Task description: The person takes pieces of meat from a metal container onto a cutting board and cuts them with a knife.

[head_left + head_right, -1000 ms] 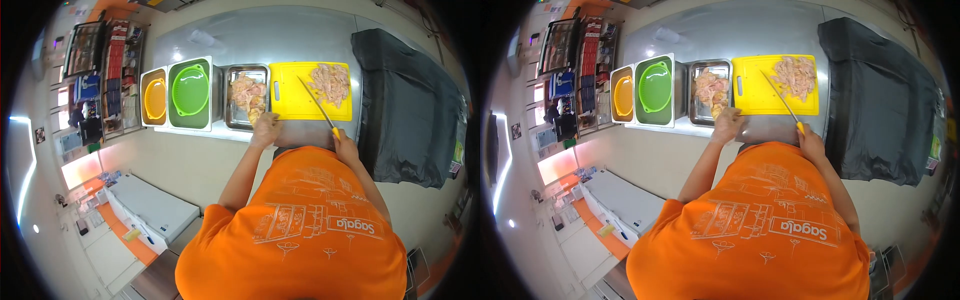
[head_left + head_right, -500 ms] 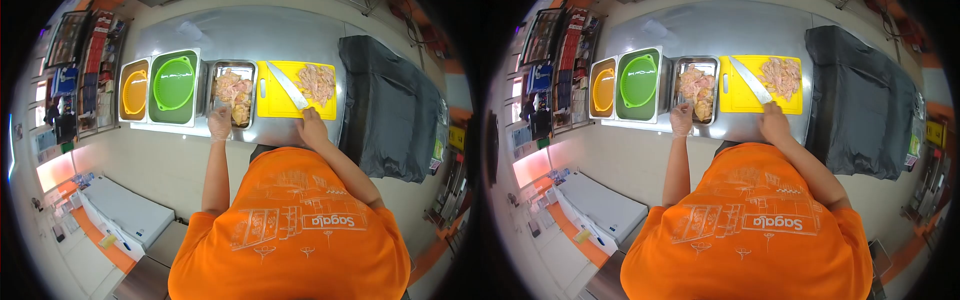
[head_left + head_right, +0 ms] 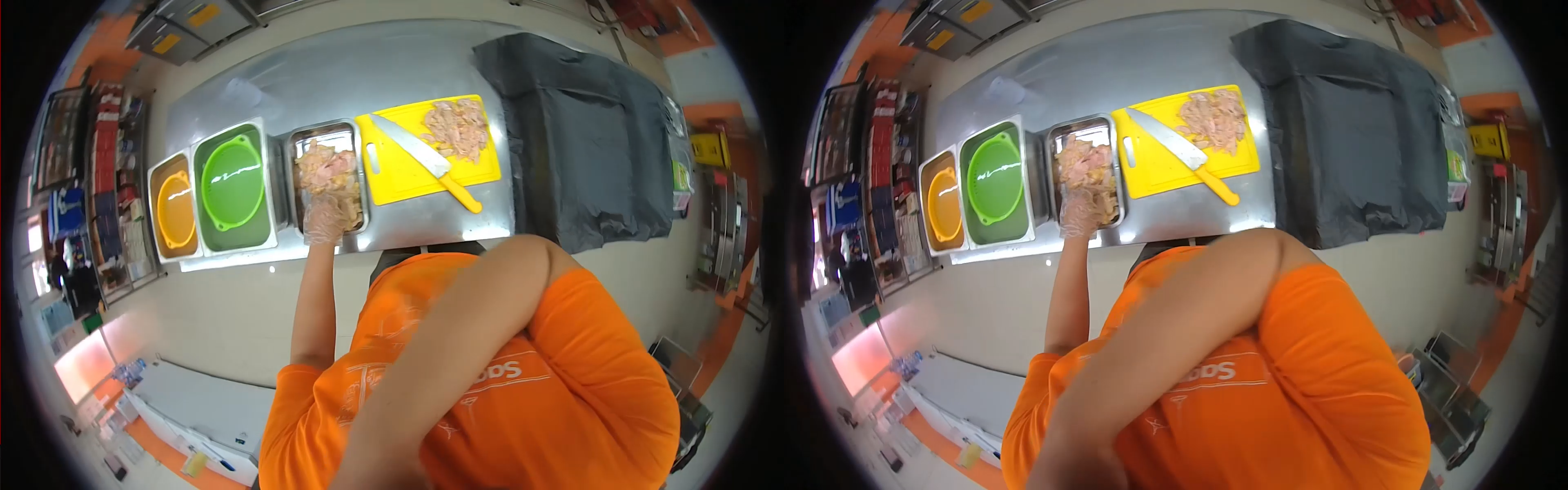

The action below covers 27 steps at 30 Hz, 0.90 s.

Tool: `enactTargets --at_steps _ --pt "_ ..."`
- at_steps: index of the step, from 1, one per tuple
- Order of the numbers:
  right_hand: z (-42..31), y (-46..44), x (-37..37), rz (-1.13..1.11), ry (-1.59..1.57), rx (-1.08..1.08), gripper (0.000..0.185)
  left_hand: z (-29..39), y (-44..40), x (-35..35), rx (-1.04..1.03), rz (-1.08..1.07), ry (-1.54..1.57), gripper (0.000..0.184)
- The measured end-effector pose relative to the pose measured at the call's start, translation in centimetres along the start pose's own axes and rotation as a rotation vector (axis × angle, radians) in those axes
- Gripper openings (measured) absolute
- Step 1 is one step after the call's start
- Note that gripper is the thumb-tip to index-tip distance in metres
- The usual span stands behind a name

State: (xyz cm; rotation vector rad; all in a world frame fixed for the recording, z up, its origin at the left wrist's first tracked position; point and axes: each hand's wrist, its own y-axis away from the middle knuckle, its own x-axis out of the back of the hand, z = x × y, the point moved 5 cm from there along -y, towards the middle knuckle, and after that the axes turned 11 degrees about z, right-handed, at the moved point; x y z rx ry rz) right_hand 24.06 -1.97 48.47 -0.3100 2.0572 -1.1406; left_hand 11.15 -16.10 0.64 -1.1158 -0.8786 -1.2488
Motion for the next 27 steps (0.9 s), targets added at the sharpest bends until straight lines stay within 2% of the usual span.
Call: enactTargets --at_steps 1,5,8,10,12,14,17,19,24,27 --pt "-0.3 0.0 0.4 -0.012 -0.025 -0.039 0.026 0.1 0.0 1.7 -0.036 -0.007 -0.086 0.029" --pt "0.0 -0.6 1.4 0.002 -0.097 -0.087 0.033 -1.6 -0.1 5.4 0.138 -0.150 -0.040 0.036" --pt "2.7 -2.4 1.1 0.099 -0.091 -0.030 0.034 -2.6 -1.0 4.8 0.084 -0.125 -0.033 0.034" --pt "5.1 -3.5 0.6 0.194 -0.063 0.034 0.033 -1.3 -1.9 4.1 0.047 -0.071 0.089 0.030" --pt "10.0 -6.2 -2.1 -0.100 -0.421 0.465 0.035 0.1 -2.5 2.6 0.013 -0.066 0.132 0.026" --pt "11.4 -7.0 -2.5 -0.243 -0.475 0.524 0.036 0.5 -2.9 0.4 -0.002 -0.094 0.080 0.024" --pt "7.4 -6.5 -0.3 -0.177 -0.137 0.062 0.036 0.8 -3.6 -1.9 -0.115 -0.088 0.026 0.024" --pt "6.0 -5.6 0.9 -0.122 0.070 -0.244 0.036 1.1 -3.8 -1.9 -0.081 -0.042 0.047 0.023" --pt "4.1 -5.0 1.1 -0.024 0.256 -0.157 0.045 1.4 -3.9 0.7 -0.105 -0.177 0.144 0.019" --pt "5.2 -5.7 3.1 -0.207 0.171 -0.152 0.048 0.1 -4.1 0.7 -0.159 -0.330 0.154 0.020"
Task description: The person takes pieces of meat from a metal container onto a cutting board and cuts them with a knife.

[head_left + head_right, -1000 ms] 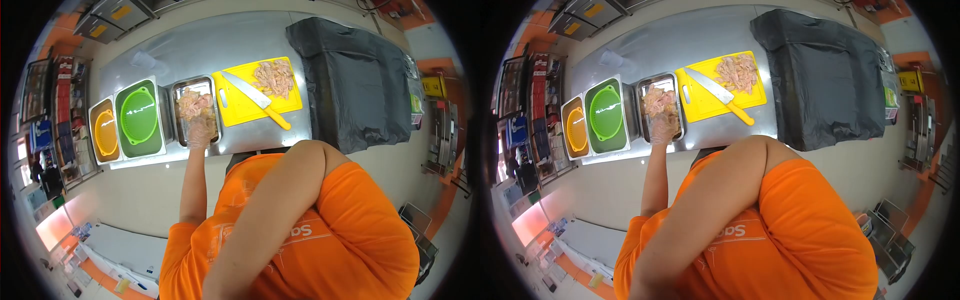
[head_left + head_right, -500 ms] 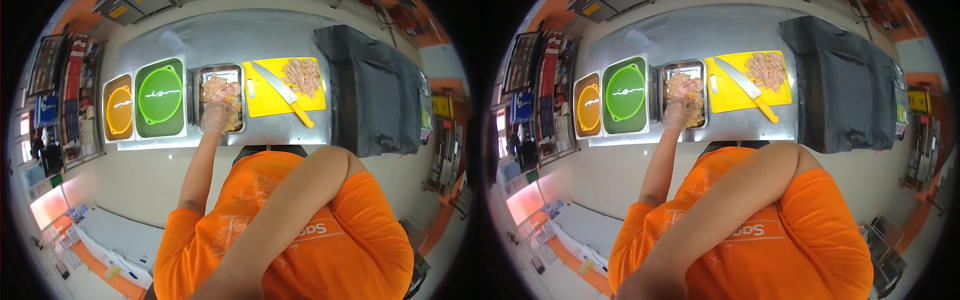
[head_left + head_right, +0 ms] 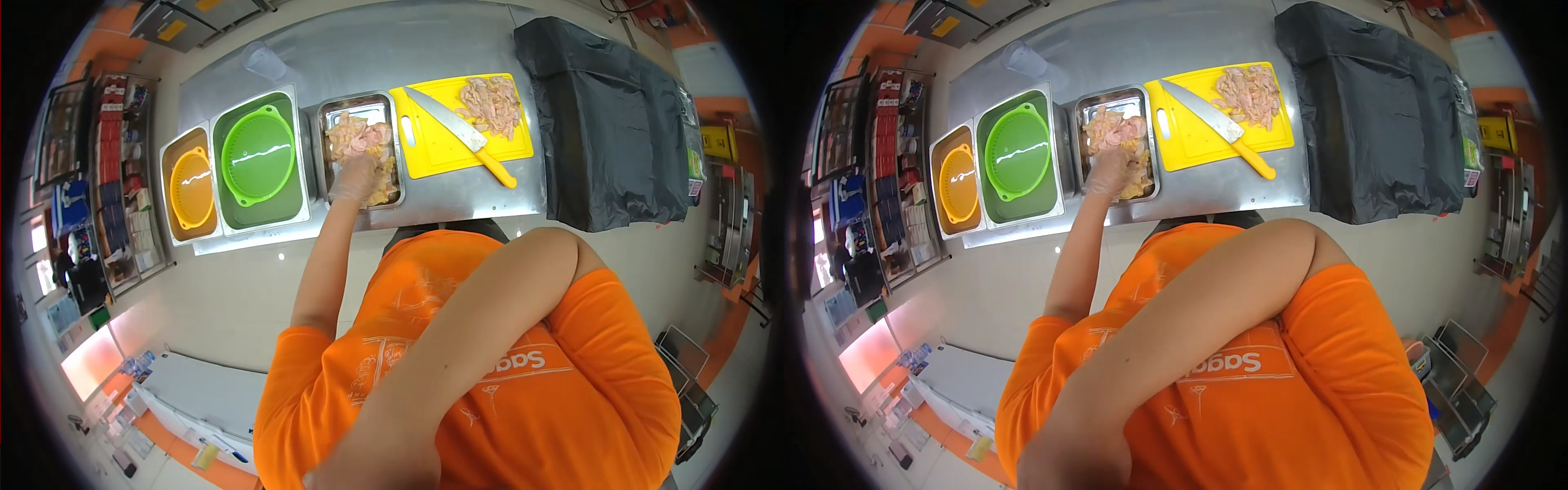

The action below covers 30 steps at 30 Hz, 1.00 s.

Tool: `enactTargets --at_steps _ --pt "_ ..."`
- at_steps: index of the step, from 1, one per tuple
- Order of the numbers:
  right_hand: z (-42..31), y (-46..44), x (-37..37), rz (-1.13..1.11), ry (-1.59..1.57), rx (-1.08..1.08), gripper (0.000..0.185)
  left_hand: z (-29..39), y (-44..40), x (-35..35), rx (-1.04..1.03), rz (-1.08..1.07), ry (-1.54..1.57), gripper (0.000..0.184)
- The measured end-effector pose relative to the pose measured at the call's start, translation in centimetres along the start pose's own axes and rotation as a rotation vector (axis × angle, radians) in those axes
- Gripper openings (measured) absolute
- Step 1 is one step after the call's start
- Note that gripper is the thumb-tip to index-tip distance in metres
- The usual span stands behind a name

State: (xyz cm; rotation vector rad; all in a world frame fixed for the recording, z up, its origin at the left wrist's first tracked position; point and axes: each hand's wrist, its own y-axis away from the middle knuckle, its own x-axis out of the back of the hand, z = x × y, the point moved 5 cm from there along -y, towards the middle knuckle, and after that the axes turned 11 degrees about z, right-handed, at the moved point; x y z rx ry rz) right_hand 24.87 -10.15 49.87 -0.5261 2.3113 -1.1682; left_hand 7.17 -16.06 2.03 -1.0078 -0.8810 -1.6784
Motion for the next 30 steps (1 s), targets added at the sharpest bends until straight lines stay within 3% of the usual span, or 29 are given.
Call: enactTargets --at_steps 2,3,6,8,9,10,11,12,14,15,18,21,24,27,30 --pt "2.1 1.7 0.8 0.154 0.059 0.071 0.030 -1.0 0.1 -0.2 0.013 -0.044 0.053 0.021" --pt "2.9 3.9 0.8 0.407 0.171 0.128 0.012 -0.9 0.1 0.0 0.000 -0.089 0.064 0.021" --pt "1.5 13.3 5.8 0.729 0.369 -0.133 0.006 -0.7 0.0 0.8 -0.037 -0.154 0.083 0.022" --pt "-0.4 23.0 8.0 1.178 0.838 -0.462 0.008 -0.6 0.3 0.5 -0.080 -0.128 0.079 0.024" --pt "-0.3 28.9 8.3 1.457 0.895 -0.607 0.006 -0.3 0.5 0.7 -0.107 -0.114 0.063 0.022" --pt "-1.1 34.8 8.1 1.600 1.218 -0.825 0.008 0.4 0.6 1.2 -0.136 -0.101 0.047 0.021" --pt "-1.1 41.7 6.9 1.809 1.437 -0.899 0.009 1.0 0.7 1.8 -0.170 -0.090 0.028 0.020" --pt "-1.8 46.6 5.5 1.856 1.658 -1.008 0.012 1.8 1.2 2.4 -0.162 -0.139 0.111 0.015" --pt "-2.5 52.8 2.5 2.064 1.660 -1.133 0.012 3.8 2.4 3.0 -0.051 -0.227 0.007 0.014" --pt "-2.8 53.6 1.9 2.080 1.667 -1.141 0.012 4.5 2.8 2.9 0.003 -0.273 -0.048 0.014" --pt "-2.5 54.7 1.4 2.158 1.680 -1.096 0.011 3.9 3.0 -0.9 -0.035 -0.088 -0.229 0.022" --pt "-1.6 56.1 2.1 2.139 1.773 -1.106 0.018 5.2 2.4 -1.7 -0.050 -0.090 -0.333 0.025" --pt "-0.9 55.6 2.4 1.996 2.199 -1.351 0.030 4.7 2.1 -1.6 -0.022 -0.141 -0.308 0.023" --pt "-0.6 56.3 2.8 1.946 2.100 -1.575 0.038 2.2 2.3 0.0 0.122 -0.134 -0.107 0.024" --pt "-0.6 56.5 3.4 1.845 2.092 -1.682 0.038 2.0 3.1 5.9 0.059 -0.031 0.050 0.020"
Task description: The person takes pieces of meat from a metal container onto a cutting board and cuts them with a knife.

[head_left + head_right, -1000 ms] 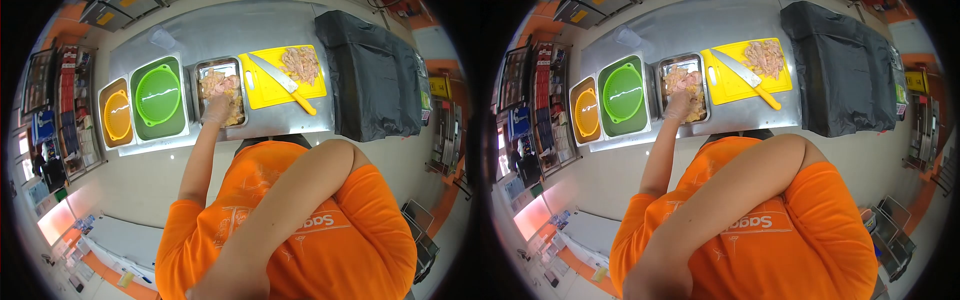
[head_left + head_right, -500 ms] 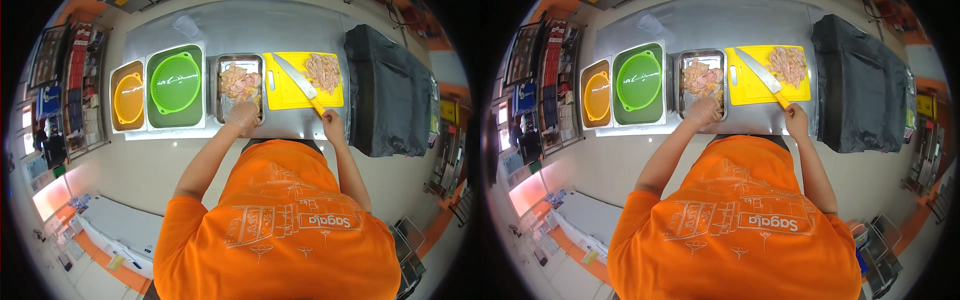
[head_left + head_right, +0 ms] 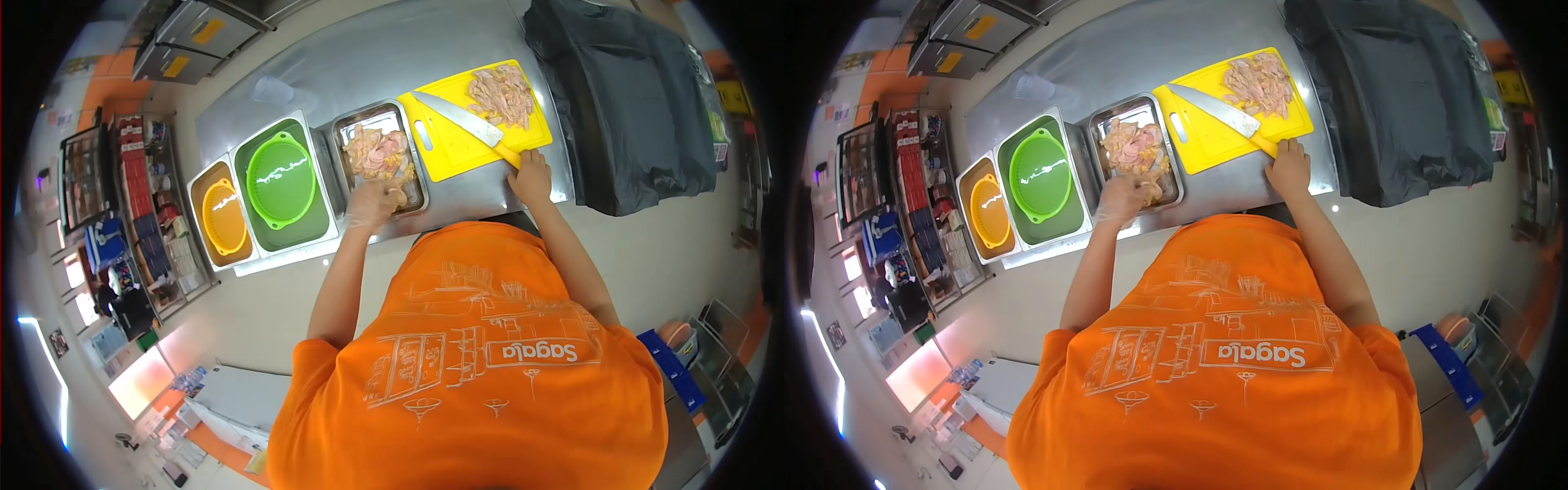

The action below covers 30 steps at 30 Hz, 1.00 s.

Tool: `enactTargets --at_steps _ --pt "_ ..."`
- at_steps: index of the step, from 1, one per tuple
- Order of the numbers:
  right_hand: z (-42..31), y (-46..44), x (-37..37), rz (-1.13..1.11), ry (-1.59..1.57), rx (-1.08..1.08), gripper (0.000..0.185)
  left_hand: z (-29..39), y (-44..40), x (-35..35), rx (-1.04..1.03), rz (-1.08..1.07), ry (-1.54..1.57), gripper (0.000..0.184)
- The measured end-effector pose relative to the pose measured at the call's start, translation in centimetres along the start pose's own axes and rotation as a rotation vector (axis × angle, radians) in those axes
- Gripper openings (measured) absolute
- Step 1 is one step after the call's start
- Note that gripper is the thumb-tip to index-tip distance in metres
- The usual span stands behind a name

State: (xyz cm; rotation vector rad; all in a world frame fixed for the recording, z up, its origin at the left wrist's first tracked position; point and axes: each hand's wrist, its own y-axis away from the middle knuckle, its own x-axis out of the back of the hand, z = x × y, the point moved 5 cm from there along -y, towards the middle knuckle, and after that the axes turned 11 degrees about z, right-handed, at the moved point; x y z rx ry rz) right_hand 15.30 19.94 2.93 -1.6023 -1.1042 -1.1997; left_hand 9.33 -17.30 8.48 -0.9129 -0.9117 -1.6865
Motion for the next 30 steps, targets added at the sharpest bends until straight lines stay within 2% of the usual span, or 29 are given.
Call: enactTargets --at_steps 4,7,9,13,16,19,23,30 --pt "0.1 -0.9 -1.6 -0.079 0.027 0.001 0.037 -2.3 1.0 3.5 0.108 0.016 0.152 0.023" --pt "0.2 -1.3 -2.0 -0.172 -0.026 -0.077 0.034 -3.4 2.1 4.6 0.341 0.003 0.432 0.025" --pt "0.3 -1.1 -2.2 -0.161 -0.114 -0.148 0.031 -4.4 2.3 4.7 0.286 0.062 0.583 0.025" --pt "-0.2 -0.3 -1.2 -0.152 -0.199 -0.086 0.029 -4.8 2.9 5.1 0.197 0.240 0.935 0.026" --pt "-0.8 0.5 -0.5 -0.155 -0.257 -0.061 0.028 -6.0 2.3 3.5 0.270 0.167 0.842 0.026" --pt "-1.0 0.7 -0.3 -0.173 -0.261 -0.060 0.027 -7.3 2.1 0.3 0.522 0.150 1.168 0.025" --pt "-1.4 0.7 0.2 -0.170 -0.257 -0.065 0.026 -8.2 2.4 -1.9 0.569 0.197 1.271 0.023" --pt "-1.2 1.1 1.0 -0.176 -0.236 -0.084 0.024 -6.9 1.0 -0.9 0.529 0.166 1.147 0.029"
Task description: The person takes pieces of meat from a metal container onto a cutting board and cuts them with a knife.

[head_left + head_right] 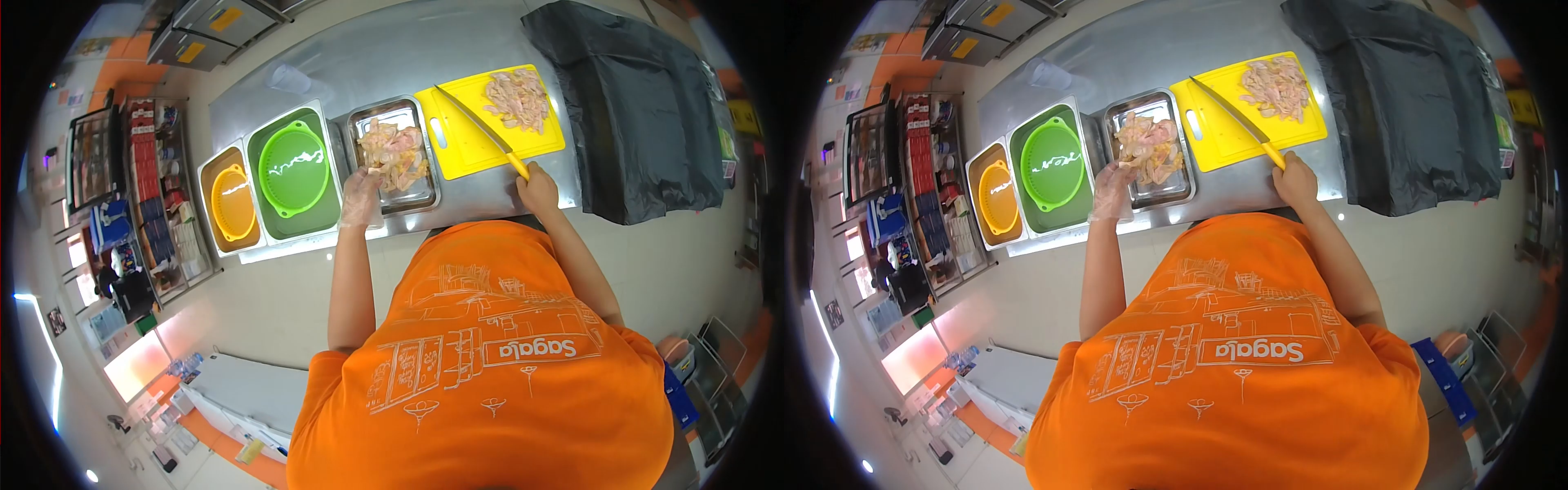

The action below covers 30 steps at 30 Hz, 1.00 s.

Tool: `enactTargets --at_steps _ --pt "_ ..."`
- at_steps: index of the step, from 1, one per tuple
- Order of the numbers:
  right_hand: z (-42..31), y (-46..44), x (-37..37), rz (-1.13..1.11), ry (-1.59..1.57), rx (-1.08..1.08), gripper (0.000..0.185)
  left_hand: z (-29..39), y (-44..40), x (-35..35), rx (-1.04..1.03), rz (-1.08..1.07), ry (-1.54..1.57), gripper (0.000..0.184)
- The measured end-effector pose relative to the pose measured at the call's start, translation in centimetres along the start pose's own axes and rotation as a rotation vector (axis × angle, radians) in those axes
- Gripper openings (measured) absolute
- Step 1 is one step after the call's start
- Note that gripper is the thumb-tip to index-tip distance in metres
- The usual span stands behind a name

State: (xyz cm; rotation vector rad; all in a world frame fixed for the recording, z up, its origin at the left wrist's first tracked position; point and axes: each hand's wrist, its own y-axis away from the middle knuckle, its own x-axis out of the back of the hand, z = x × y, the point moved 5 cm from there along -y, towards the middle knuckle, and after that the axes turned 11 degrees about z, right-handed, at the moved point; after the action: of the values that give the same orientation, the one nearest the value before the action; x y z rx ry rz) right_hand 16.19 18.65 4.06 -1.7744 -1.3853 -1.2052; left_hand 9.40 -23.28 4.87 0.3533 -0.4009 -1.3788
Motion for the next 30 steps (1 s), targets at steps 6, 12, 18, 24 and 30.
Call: enactTargets --at_steps 6,12,18,24,30 --pt "0.5 0.7 -0.1 0.032 -0.024 0.005 0.024 1.1 -1.5 -0.8 -0.132 -0.031 -0.085 0.029" --pt "0.4 1.0 0.5 0.039 -0.045 -0.018 0.023 2.7 -2.9 1.1 -0.665 -0.088 -0.630 0.027" --pt "0.2 1.3 1.2 0.029 -0.090 -0.028 0.023 11.0 2.1 -0.2 -0.182 -0.162 -0.164 0.025" --pt "0.2 1.5 1.6 0.013 -0.115 -0.010 0.024 16.7 4.8 -2.2 -0.320 -0.134 -0.151 0.015" --pt "1.2 1.1 1.3 -0.103 -0.177 -0.079 0.028 18.3 3.8 -7.5 -0.438 -0.219 -0.199 0.015"
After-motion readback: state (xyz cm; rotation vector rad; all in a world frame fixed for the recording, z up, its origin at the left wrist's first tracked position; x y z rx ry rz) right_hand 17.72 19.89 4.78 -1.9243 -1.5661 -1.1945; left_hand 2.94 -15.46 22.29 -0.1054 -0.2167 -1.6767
